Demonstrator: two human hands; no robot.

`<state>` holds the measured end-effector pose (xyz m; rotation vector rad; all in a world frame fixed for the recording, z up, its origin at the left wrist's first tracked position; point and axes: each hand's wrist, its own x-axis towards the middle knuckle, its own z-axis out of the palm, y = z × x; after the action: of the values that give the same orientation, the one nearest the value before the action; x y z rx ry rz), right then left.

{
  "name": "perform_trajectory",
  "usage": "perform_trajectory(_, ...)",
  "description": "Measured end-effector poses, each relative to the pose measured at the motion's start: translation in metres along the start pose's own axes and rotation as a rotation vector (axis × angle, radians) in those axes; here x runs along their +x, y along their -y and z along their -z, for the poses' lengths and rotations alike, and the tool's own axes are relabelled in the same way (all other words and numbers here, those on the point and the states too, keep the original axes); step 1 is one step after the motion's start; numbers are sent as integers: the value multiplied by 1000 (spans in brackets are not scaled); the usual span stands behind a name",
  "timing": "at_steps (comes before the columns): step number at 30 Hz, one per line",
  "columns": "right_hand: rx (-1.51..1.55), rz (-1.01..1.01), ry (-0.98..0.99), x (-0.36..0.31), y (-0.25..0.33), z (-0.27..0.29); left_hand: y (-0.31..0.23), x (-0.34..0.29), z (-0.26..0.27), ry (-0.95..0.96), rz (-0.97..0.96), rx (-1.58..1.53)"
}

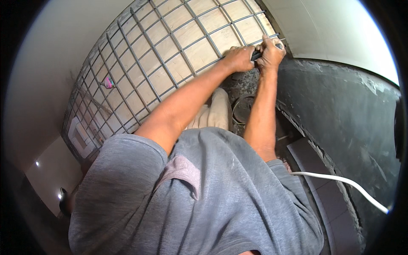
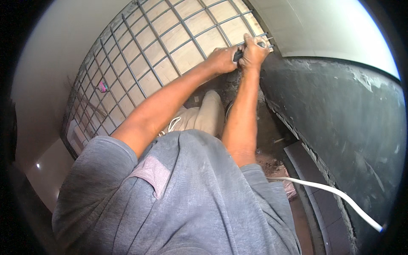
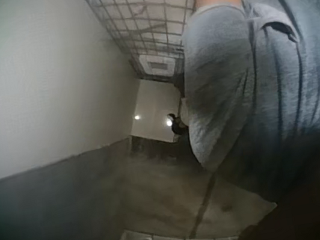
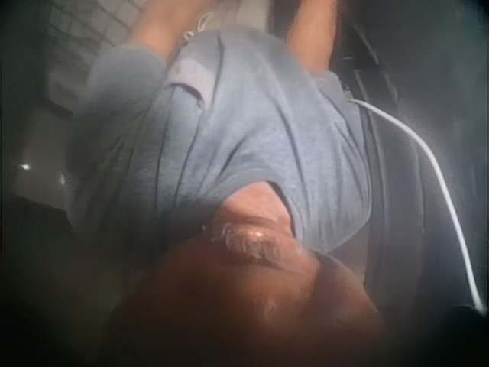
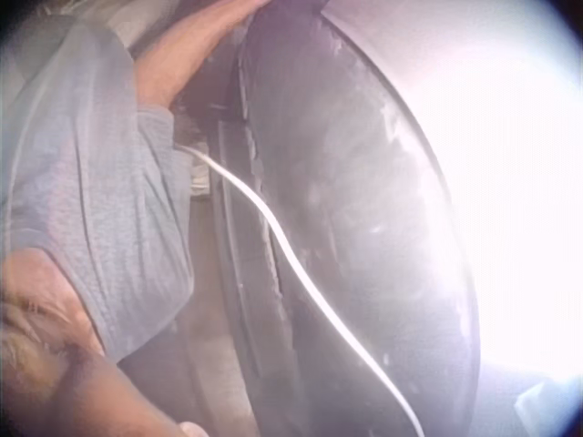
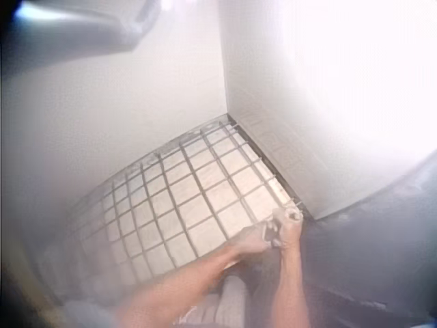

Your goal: The person secures a metal wire mesh to a wall using wire ties and pliers. They repeatedly wrap the ties around the mesh and wall anchors, then twist them tight with the pliers to fasten the mesh in place.

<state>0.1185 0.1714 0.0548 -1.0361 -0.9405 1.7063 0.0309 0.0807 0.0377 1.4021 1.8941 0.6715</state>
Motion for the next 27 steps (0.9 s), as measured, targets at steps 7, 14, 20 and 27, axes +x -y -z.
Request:
perform_trajectory(7, 185, 31, -160, -61, 22, 6, -24, -23, -7, -149, -125, 282)
perform_trajectory(14, 240, 1, 369, -36, 9, 33, -39, -48, -9, -228, -57, 172)
perform_trajectory(20, 86, -220, 584, -37, 28, -24, -21, -57, -5, -216, 173, 98)
perform_trajectory(27, -144, 83, 116, -171, 38, 43, -26, -139, 23, -97, -304, 208)
